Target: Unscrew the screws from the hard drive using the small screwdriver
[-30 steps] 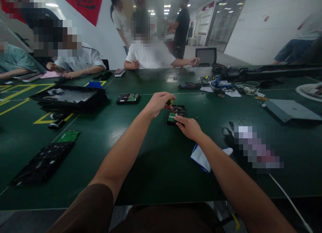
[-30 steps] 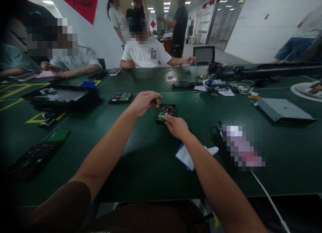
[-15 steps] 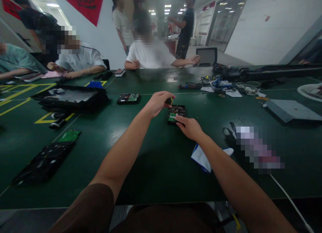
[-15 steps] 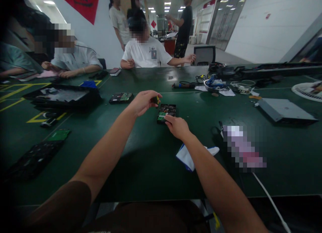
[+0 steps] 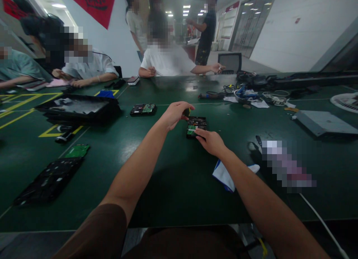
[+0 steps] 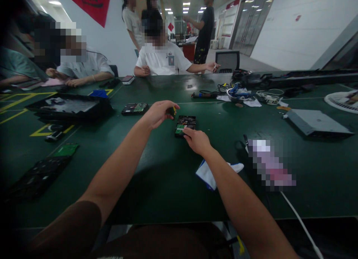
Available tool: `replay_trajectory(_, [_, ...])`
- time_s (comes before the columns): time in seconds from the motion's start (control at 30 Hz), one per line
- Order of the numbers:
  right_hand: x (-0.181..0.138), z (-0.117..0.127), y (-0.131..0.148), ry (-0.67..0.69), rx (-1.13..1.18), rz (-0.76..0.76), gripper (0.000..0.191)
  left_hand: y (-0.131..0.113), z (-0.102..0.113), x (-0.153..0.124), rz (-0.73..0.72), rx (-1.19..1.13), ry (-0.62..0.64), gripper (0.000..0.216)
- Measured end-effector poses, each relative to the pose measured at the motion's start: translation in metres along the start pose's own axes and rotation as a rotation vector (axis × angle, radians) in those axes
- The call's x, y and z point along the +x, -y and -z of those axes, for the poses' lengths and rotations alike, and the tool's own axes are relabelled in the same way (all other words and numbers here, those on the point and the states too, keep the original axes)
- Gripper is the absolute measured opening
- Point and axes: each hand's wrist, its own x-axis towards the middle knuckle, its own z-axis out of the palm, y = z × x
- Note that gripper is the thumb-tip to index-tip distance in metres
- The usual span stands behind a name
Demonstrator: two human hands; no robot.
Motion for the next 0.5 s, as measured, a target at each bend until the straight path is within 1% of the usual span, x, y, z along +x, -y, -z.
replay_trajectory(0.07, [0.0001, -0.0003, 0.0, -0.001, -0.003, 0.001, 0.038, -0.0002, -0.0005, -0.0008, 0.025, -0.015, 0.017, 0.016])
replay_trajectory(0.2, [0.0001, -0.0015, -0.0003, -0.003, -0.003, -0.005, 0.038, 0.0006, -0.0037, -0.0025, 0.1, -0.137, 0.097, 0.015])
replay_trajectory(0.3, [-0.0002, -0.0013, -0.0002, -0.003, -0.008, -0.006, 0.038, 0.001, -0.0046, -0.0026, 0.115, -0.181, 0.098, 0.013])
replay_trajectory(0.37, [-0.0004, -0.0007, 0.0, 0.004, -0.012, -0.011, 0.038, 0.0003, -0.0039, -0.0026, 0.103, -0.164, 0.097, 0.014])
replay_trajectory(0.5, [-0.0005, 0.0, -0.0001, -0.002, -0.007, -0.004, 0.038, -0.0022, -0.0009, -0.0032, 0.042, -0.031, 0.072, 0.02])
